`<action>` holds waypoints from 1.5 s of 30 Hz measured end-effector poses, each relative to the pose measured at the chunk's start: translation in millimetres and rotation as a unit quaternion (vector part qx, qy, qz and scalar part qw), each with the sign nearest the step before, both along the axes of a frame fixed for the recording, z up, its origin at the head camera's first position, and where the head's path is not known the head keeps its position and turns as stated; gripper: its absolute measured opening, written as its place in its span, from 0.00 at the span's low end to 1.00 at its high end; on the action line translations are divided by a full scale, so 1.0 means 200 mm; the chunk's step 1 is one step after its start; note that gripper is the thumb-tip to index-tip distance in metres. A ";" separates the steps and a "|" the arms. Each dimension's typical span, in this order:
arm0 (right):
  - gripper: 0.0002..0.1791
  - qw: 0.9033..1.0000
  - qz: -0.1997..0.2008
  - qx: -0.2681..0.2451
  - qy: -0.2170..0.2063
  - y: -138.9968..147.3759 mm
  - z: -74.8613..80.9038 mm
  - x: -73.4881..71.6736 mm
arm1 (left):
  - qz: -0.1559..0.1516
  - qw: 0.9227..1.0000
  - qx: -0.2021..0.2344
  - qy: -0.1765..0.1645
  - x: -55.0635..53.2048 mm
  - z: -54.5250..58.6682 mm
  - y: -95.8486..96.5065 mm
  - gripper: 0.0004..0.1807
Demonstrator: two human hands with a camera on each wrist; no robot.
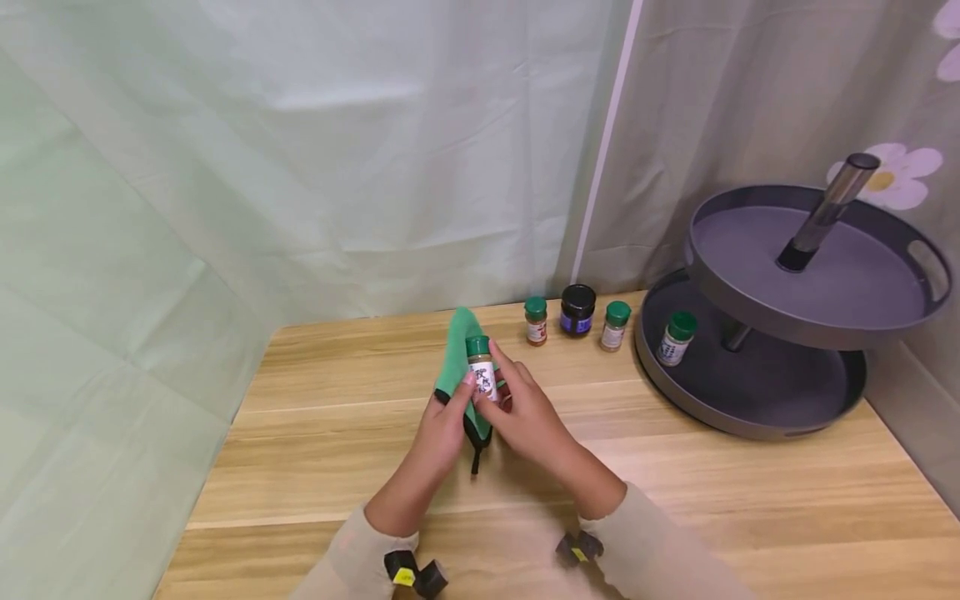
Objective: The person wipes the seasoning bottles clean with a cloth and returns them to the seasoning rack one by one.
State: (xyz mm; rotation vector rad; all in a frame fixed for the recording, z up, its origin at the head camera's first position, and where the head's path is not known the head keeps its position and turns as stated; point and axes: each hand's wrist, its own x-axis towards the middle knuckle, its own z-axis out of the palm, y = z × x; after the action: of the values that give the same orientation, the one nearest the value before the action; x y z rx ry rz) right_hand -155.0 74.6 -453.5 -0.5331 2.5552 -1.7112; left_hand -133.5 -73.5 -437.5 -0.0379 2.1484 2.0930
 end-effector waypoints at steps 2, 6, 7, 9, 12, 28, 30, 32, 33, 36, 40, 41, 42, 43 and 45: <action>0.42 1.000 0.013 0.001 -0.001 -0.01 0.00 0.01 | 0.008 1.000 -0.004 0.001 -0.01 0.00 -0.01 0.34; 0.41 0.999 0.030 -0.012 -0.003 -0.01 0.02 0.02 | 0.017 1.000 -0.003 -0.001 -0.02 0.01 -0.03 0.35; 0.41 0.999 0.031 -0.016 -0.003 -0.01 0.02 0.03 | 0.015 1.000 -0.002 0.000 -0.02 0.01 -0.03 0.36; 0.41 0.999 0.029 -0.027 0.001 -0.01 0.03 0.02 | 0.011 1.000 0.003 0.002 -0.02 0.02 -0.03 0.35; 0.41 0.999 0.021 -0.043 0.003 0.00 0.04 0.02 | -0.003 1.000 0.014 0.009 -0.01 0.02 -0.02 0.33; 0.43 0.996 -0.046 -0.069 -0.007 0.05 0.02 -0.05 | -0.069 0.996 -0.009 0.057 0.04 0.00 0.04 0.36; 0.43 0.998 -0.043 -0.054 -0.001 0.04 0.01 -0.04 | -0.059 0.997 -0.011 0.053 0.04 0.00 0.04 0.35; 0.43 0.998 -0.036 -0.042 0.004 0.03 0.01 -0.03 | -0.050 0.997 -0.008 0.053 0.03 0.00 0.03 0.35; 0.43 0.999 -0.032 -0.038 0.005 0.03 0.01 -0.03 | -0.045 0.998 -0.006 0.050 0.03 0.00 0.03 0.35; 0.43 0.999 -0.019 -0.023 0.014 0.01 0.01 -0.01 | -0.032 0.999 0.012 0.039 0.01 0.00 0.01 0.33; 0.44 1.000 -0.001 -0.006 0.021 0.00 0.01 0.01 | -0.014 0.999 0.031 0.019 0.00 0.01 -0.01 0.33; 0.44 1.000 0.002 -0.002 0.020 0.00 0.01 0.01 | -0.011 0.999 0.032 0.015 0.00 0.01 -0.01 0.33; 0.44 1.000 0.005 0.001 0.021 0.00 0.01 0.02 | -0.009 0.999 0.034 0.014 -0.01 0.01 -0.01 0.33; 0.44 1.000 0.008 0.004 0.021 -0.01 0.02 0.02 | -0.009 0.999 0.033 0.014 -0.01 0.01 -0.02 0.34; 0.42 1.000 0.010 0.007 0.024 -0.01 0.02 0.02 | -0.011 0.999 0.030 0.017 -0.01 0.01 -0.02 0.35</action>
State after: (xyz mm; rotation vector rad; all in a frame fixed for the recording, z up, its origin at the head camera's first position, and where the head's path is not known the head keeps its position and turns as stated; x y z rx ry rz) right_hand -150.4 73.5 -449.5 -0.6047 2.5833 -1.6940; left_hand -136.2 -77.2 -436.5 0.0273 2.0939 2.1598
